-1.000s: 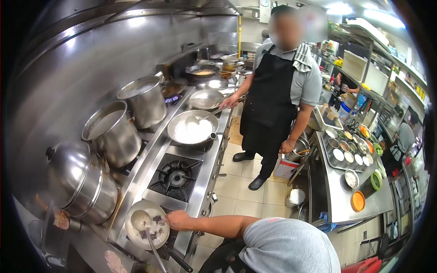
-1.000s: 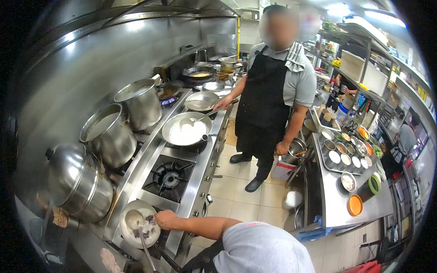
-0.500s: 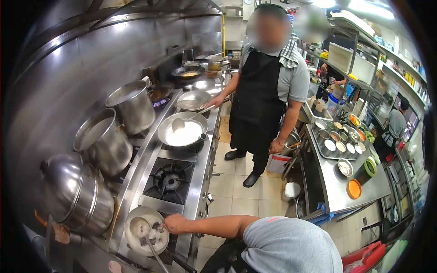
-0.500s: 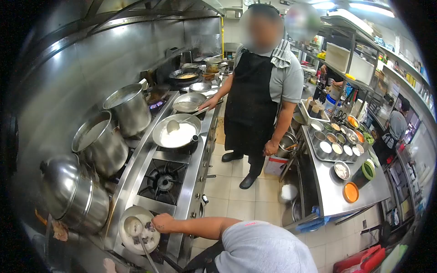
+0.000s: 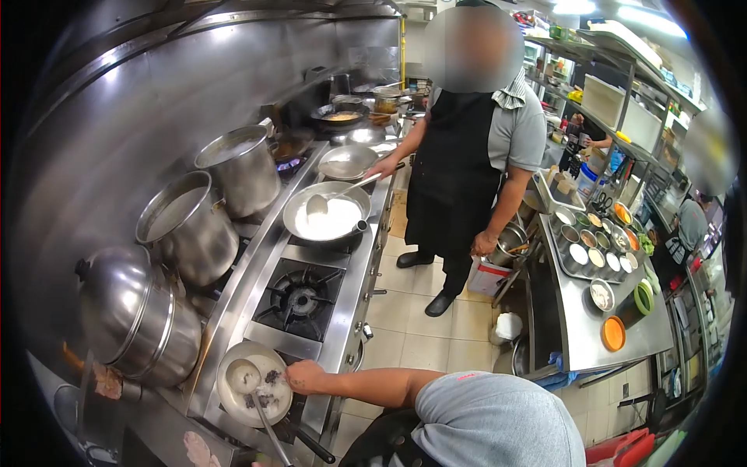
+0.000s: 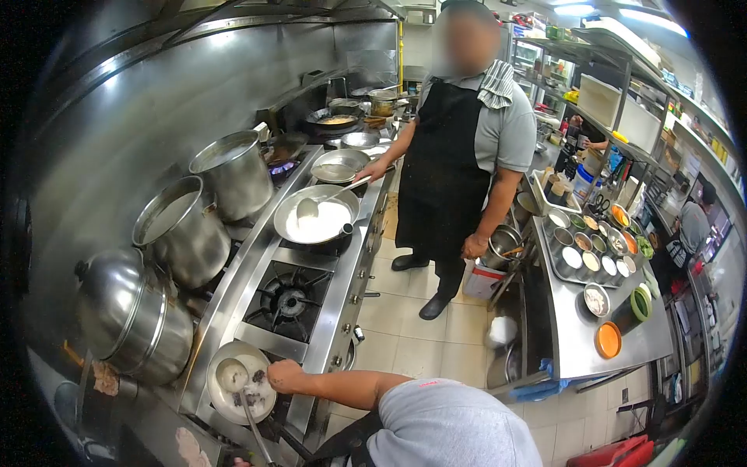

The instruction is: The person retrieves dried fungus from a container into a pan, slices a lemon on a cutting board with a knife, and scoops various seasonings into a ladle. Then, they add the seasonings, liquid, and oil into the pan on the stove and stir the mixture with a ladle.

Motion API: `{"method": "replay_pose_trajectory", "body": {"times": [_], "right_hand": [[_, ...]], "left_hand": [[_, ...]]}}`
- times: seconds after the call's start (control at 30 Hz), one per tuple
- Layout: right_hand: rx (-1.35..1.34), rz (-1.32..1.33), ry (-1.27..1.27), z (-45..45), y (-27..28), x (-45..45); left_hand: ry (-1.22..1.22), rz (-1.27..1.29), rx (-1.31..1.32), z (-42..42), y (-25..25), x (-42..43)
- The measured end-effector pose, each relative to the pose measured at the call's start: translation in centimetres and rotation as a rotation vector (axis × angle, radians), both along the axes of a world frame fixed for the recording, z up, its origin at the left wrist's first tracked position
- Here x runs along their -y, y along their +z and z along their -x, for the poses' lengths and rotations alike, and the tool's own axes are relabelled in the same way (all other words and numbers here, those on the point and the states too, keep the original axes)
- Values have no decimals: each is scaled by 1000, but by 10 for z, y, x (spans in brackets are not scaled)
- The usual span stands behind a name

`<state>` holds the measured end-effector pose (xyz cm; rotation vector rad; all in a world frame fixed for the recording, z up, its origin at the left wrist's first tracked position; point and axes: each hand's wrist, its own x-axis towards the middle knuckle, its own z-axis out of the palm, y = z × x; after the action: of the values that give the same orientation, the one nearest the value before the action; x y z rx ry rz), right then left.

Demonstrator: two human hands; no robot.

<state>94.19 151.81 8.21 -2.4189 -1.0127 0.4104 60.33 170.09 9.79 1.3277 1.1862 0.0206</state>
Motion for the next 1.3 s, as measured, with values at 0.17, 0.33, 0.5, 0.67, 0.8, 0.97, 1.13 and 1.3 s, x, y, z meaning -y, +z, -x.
{"method": "replay_pose_trajectory", "body": {"times": [0.17, 0.33, 0.5, 0.67, 0.8, 0.97, 1.13, 1.3], "right_hand": [[-44, 3, -26, -1, -11, -5], [10, 49, 20, -2, -25, -6], [21, -8, -67, 0, -8, -1], [63, -67, -64, -19, -8, -4], [29, 5, 71, -32, -18, -12], [-30, -13, 56, -52, -60, -21], [-183, -12, -66, -59, -51, -27], [-319, -64, 110, -85, -110, -47]], "left_hand": [[-349, 135, 54, 4, -54, 27], [-6, 495, 379, -6, -51, 83], [22, 158, 192, -7, -33, 96], [31, -111, 45, -20, 12, 120], [14, -290, -42, -21, 9, 126], [68, -215, -47, -34, 31, 150], [171, -68, 31, -35, 11, 161], [239, 34, 63, -48, 22, 170]]}}
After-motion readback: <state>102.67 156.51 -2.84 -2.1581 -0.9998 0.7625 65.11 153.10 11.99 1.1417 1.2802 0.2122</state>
